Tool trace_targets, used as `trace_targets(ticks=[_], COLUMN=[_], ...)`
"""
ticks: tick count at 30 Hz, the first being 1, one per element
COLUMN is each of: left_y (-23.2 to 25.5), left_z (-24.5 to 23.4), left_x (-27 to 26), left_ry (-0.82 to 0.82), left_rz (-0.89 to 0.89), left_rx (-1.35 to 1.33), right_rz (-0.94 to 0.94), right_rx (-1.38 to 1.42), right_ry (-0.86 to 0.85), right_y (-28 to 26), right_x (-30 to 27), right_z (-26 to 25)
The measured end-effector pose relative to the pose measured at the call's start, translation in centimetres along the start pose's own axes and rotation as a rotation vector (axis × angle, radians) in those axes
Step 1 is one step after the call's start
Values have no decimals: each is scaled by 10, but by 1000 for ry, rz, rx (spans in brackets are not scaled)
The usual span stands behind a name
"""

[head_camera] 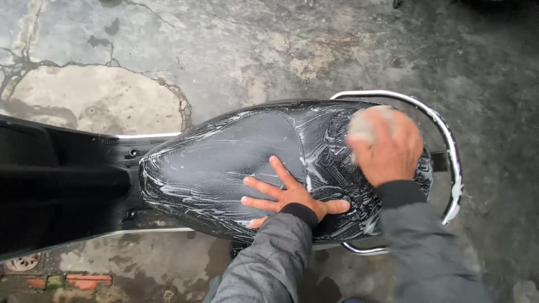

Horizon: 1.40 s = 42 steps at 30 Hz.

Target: Washing and scrubbing the seat and front panel of a motorcycle with a soapy sponge

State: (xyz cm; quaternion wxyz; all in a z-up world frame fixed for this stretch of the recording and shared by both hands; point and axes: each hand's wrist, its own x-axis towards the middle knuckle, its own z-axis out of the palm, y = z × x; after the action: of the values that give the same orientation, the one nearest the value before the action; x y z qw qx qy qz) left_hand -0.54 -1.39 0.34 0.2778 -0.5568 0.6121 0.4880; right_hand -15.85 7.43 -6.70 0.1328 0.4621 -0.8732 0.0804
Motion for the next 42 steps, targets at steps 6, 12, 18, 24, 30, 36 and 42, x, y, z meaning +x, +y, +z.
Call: trace_targets(ticks=[6, 12, 18, 24, 30, 36, 42], left_y=[0, -12, -23, -51, -59, -66, -47], left_z=[4, 20, 58, 71, -13, -26, -34], left_x=[2, 17, 50, 100, 111, 171, 166], left_ry=[-13, 15, 220, 1146, 595, 995, 910], left_rz=[-17, -86, -2, 300, 775, 810, 626], left_rx=[38, 22, -58, 66, 24, 379, 93], right_rz=[-74, -211, -195, -169, -118, 13, -47], right_rx=[29, 118, -6, 127, 935, 278, 42], right_ry=[9, 17, 376, 42, -577, -817, -876], right_y=[-27, -61, -64, -94, -109, -77, -91], right_x=[3, 11, 31, 33, 37, 29, 25], right_z=[1, 41, 96, 85, 13, -8, 0])
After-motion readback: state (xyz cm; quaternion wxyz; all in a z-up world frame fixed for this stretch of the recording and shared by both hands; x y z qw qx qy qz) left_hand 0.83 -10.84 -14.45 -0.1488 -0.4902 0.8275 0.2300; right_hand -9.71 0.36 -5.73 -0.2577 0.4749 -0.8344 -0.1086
